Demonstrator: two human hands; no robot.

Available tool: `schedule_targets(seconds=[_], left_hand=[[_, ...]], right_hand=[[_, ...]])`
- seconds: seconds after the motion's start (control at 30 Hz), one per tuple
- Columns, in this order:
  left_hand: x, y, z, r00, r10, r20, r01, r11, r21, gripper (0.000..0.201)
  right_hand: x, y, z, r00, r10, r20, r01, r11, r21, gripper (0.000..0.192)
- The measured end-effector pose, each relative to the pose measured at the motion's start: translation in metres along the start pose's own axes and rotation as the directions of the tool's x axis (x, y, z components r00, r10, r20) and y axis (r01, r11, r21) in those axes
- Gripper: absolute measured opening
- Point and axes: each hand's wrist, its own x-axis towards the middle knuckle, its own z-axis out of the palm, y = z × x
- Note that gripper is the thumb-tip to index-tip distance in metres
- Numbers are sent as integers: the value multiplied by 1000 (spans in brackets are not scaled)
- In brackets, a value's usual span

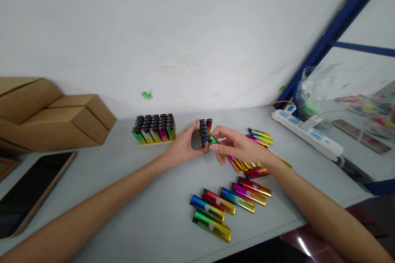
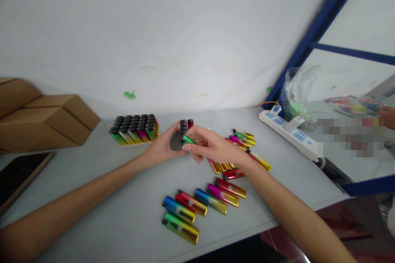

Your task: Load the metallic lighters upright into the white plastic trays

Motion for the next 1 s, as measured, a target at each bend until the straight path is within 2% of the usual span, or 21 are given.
schedule_targets(seconds=[0.07, 0.17, 0.27, 0.37, 0.47, 0.63, 1.0], left_hand=[[0, 0, 1, 1000, -14, 0, 14, 999, 37, 95], [-1, -1, 2, 999, -26, -20, 28, 994, 105, 100], [-1, -2, 2, 999, -30, -23, 32, 991, 133, 102], [0, -1, 1, 999, -34, -19, 36, 990, 133, 103], [0, -1, 1, 999, -39, -16, 41, 991, 130, 104], [1, 0, 1, 999, -46, -10, 47, 989, 143, 105], [1, 0, 0, 999, -32, -8, 33, 989, 147, 104]], right_hand=[[0, 2, 0, 1000, -14, -27, 16, 998, 66, 29], [1, 4, -1, 994, -21, -109, 28, 998, 60, 29], [4, 4, 2, 972, -76, -224, 69, 997, -41, 30], [6, 5, 5, 922, -158, -352, 106, 981, -164, 40], [8, 7, 8, 886, -170, -430, 56, 963, -265, 46], [8, 7, 11, 861, -149, -487, -52, 925, -376, 43], [10, 8, 11, 851, -153, -503, -97, 894, -437, 36]])
